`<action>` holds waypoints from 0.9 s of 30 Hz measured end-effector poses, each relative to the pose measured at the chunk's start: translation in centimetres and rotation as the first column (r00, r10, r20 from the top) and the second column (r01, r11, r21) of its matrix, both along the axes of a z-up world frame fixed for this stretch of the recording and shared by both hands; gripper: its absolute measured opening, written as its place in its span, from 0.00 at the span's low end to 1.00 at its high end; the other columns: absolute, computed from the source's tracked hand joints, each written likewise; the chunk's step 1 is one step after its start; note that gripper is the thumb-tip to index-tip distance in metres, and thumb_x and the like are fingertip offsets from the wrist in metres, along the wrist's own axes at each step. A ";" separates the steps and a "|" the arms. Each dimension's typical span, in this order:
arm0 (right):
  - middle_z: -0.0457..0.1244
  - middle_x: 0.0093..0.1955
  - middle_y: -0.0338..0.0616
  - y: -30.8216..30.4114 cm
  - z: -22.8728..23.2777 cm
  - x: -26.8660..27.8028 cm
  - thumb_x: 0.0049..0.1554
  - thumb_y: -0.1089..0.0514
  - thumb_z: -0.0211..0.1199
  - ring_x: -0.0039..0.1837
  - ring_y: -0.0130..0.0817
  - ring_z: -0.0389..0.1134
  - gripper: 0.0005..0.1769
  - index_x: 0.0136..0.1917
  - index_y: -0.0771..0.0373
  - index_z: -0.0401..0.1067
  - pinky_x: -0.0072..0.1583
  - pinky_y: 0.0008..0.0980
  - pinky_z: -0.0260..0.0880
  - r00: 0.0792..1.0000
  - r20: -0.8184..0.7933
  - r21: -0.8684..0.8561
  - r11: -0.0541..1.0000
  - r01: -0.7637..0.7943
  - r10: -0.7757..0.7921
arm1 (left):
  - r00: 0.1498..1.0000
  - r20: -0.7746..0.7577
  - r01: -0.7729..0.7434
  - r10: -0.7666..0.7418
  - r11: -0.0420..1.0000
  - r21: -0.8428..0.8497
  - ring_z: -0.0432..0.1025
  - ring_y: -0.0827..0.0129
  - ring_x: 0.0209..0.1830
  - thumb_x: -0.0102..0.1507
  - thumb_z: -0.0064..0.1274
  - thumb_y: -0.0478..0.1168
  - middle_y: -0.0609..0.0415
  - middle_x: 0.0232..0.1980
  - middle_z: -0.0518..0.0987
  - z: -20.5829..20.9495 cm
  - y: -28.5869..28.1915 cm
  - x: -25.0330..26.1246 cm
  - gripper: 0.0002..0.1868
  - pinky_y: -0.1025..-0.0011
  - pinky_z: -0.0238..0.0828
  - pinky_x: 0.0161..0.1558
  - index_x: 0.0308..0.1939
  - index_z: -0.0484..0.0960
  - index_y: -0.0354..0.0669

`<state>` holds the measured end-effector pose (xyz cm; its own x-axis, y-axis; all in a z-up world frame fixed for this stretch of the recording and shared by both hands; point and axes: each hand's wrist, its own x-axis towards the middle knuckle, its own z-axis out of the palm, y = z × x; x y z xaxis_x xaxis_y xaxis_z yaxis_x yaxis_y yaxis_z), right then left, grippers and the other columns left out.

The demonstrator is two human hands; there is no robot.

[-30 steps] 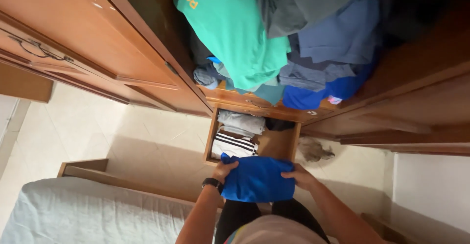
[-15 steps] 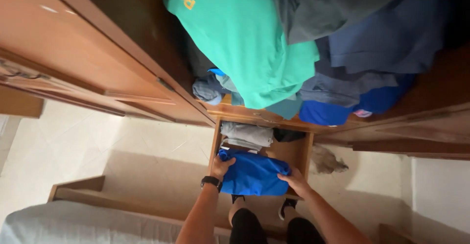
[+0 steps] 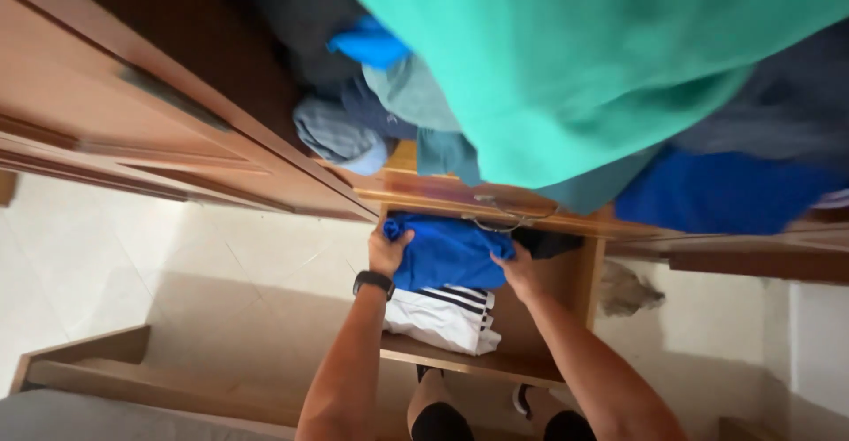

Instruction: Organize clothes by moving them from a closet shelf into a drawer.

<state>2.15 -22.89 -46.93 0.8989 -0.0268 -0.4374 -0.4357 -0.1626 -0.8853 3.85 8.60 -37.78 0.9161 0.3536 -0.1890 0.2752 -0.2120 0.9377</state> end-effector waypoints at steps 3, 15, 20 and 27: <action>0.72 0.49 0.47 0.0 -2.3 2.3 0.52 0.56 0.72 0.48 0.31 0.69 0.22 0.59 0.65 0.75 0.53 0.33 0.70 0.991 0.133 -0.011 0.999 0.032 -0.031 | 0.997 0.046 -0.062 0.054 0.978 0.197 0.77 0.52 0.44 0.48 0.73 0.32 0.43 0.43 0.82 1.2 -1.0 0.1 0.32 0.61 0.74 0.48 0.55 0.77 0.36; 0.58 0.68 0.69 4.6 8.0 -2.6 0.56 0.58 0.66 0.68 0.69 0.59 0.36 0.72 0.77 0.59 0.70 0.55 0.59 0.789 0.604 -0.539 0.787 0.300 0.113 | 0.793 -0.331 0.514 -0.512 0.268 0.815 0.37 0.42 0.81 0.60 0.59 0.52 0.44 0.82 0.44 -2.0 -5.6 -2.2 0.43 0.30 0.35 0.71 0.78 0.58 0.58; 0.56 0.76 0.57 4.9 7.5 -1.7 0.50 0.52 0.68 0.74 0.57 0.60 0.40 0.73 0.57 0.59 0.71 0.55 0.62 0.524 0.376 -0.885 0.464 -0.043 0.765 | 0.722 -0.454 0.641 -0.523 0.258 0.722 0.33 0.42 0.83 0.59 0.62 0.54 0.44 0.84 0.39 -2.9 -5.0 -0.7 0.46 0.29 0.36 0.70 0.77 0.56 0.64; 0.40 0.81 0.70 3.0 6.9 0.6 0.43 0.30 0.73 0.73 0.69 0.51 0.63 0.82 0.46 0.45 0.71 0.57 0.55 0.773 0.093 -0.814 0.496 -0.304 0.628 | 0.632 -0.504 0.751 -0.589 0.305 0.585 0.34 0.44 0.84 0.47 0.75 0.51 0.46 0.83 0.45 -3.0 -3.7 1.1 0.65 0.32 0.34 0.74 0.80 0.46 0.66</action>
